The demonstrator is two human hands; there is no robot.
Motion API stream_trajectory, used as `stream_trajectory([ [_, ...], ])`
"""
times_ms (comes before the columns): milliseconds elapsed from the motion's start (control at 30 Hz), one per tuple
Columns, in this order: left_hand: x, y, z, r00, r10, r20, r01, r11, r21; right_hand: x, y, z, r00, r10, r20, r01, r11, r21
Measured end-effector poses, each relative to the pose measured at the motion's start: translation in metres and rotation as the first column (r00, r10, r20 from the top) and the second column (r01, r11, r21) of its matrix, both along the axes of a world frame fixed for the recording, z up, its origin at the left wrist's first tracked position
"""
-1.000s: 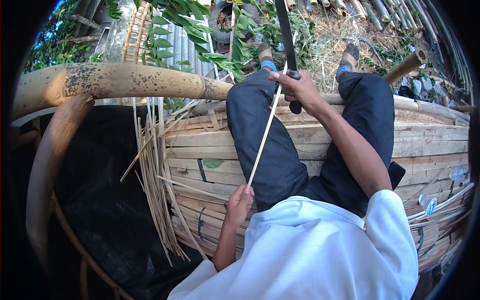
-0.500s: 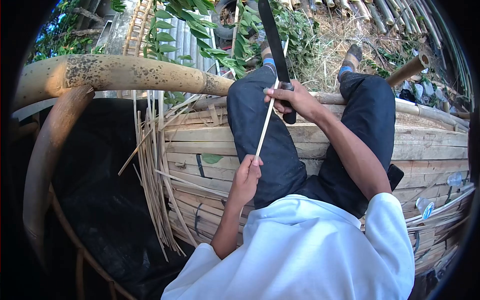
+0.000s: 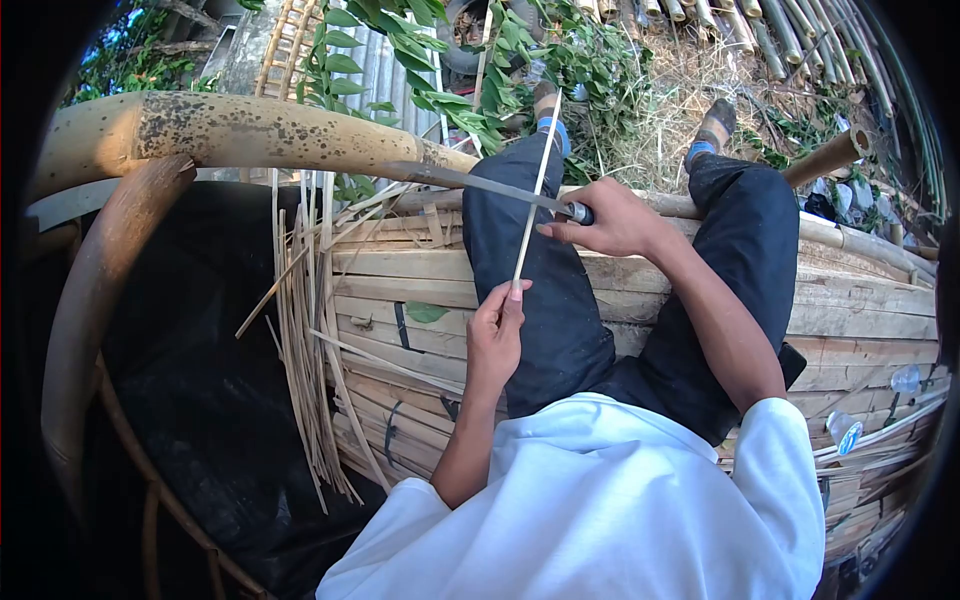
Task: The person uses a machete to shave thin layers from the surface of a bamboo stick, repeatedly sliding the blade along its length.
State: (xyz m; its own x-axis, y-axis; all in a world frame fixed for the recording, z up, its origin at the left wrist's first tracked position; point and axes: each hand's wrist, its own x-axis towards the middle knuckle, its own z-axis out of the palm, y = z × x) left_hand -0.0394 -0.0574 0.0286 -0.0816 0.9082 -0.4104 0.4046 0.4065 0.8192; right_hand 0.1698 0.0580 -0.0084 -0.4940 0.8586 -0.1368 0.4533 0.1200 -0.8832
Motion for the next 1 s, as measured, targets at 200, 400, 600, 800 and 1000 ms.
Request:
stream_trajectory([
  [200,-0.002,0.004,-0.001,0.99,0.057,-0.131,-0.042,0.993,0.112,-0.014,-0.015,-0.001,0.929,-0.121,0.35,0.003,0.948,0.318],
  [400,-0.002,0.0,0.005,0.941,0.055,-0.334,0.03,0.969,0.245,-0.013,-0.009,-0.006,0.9,-0.174,0.399,0.057,0.956,0.289],
  [600,-0.005,-0.002,0.01,0.918,0.045,-0.394,0.045,0.975,0.216,-0.01,-0.007,-0.014,0.881,-0.227,0.416,0.096,0.945,0.312],
  [800,-0.013,-0.009,0.011,0.915,0.044,-0.4,0.063,0.966,0.249,0.009,0.011,-0.025,0.83,-0.281,0.482,0.141,0.942,0.306],
  [1000,-0.026,-0.03,0.009,0.931,0.083,-0.355,-0.005,0.977,0.214,0.032,0.034,-0.052,0.744,-0.453,0.491,0.414,0.889,0.194],
])
